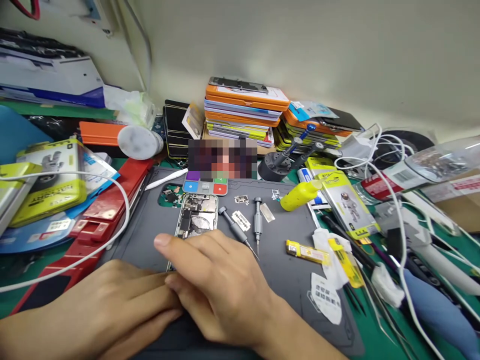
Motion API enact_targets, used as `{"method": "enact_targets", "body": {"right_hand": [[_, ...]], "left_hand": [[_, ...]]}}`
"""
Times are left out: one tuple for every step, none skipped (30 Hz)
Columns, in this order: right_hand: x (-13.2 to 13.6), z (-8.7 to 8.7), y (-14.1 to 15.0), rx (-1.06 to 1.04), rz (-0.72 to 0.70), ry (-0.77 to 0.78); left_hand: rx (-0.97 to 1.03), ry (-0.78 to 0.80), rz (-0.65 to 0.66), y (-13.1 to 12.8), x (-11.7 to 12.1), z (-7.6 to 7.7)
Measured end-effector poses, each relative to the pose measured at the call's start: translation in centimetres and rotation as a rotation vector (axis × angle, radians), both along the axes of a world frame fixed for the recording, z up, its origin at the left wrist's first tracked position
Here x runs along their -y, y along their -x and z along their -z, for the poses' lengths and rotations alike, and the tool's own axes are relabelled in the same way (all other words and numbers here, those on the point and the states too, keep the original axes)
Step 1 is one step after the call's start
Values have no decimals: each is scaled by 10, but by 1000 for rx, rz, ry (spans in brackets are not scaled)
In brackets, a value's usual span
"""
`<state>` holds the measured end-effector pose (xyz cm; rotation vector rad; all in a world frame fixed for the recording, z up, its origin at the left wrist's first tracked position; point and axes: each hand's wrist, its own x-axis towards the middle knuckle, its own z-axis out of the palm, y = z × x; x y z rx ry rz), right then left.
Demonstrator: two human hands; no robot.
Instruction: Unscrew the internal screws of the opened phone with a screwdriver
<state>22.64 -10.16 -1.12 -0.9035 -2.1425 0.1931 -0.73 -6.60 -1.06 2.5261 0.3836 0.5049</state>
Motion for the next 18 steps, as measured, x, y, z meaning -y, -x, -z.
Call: {"method": "enact_targets", "body": {"right_hand": [[1, 3, 0, -8, 28, -2], [4, 5, 1, -29, 69, 3], [6, 6, 2, -73, 117, 14], [8, 4, 3, -138, 170, 31], [10, 1, 5, -227, 212, 50], [11, -3, 7, -335, 242, 76], [11, -7, 9, -428, 266, 115], [10, -12, 11, -502, 262, 138], [8, -16, 12, -564, 243, 167], [6, -19, 13, -614, 220, 200], [5, -21, 14, -650, 188, 228], [4, -21, 14, -671, 156, 257], [4, -20, 14, -684, 129, 285], [4, -18, 14, -685, 107, 302], [5, -17, 15, -677, 91, 314], [6, -15, 15, -663, 84, 318], [8, -13, 15, -649, 83, 316], [10, -11, 15, -635, 86, 308]], "left_hand": [[35, 87, -11, -1, -2, 0], [54, 206, -28, -2, -4, -1], [54, 352, -47, -4, -6, -2], [35, 512, -84, -5, -9, -4], [1, 668, -132, -7, -13, -7], [-37, 813, -191, -9, -16, -9], [-63, 936, -254, -10, -20, -12], [-69, 1044, -305, -11, -23, -15], [-67, 1146, -333, -12, -26, -16], [-51, 1238, -342, -12, -28, -18], [-36, 1313, -338, -12, -30, -18], [-25, 1370, -334, -12, -31, -18], [-15, 1403, -332, -11, -32, -17], [-9, 1417, -332, -10, -33, -16], [-3, 1421, -333, -9, -33, -15], [4, 1424, -329, -8, -33, -14], [12, 1426, -320, -8, -33, -13], [22, 1433, -313, -7, -34, -12]]}}
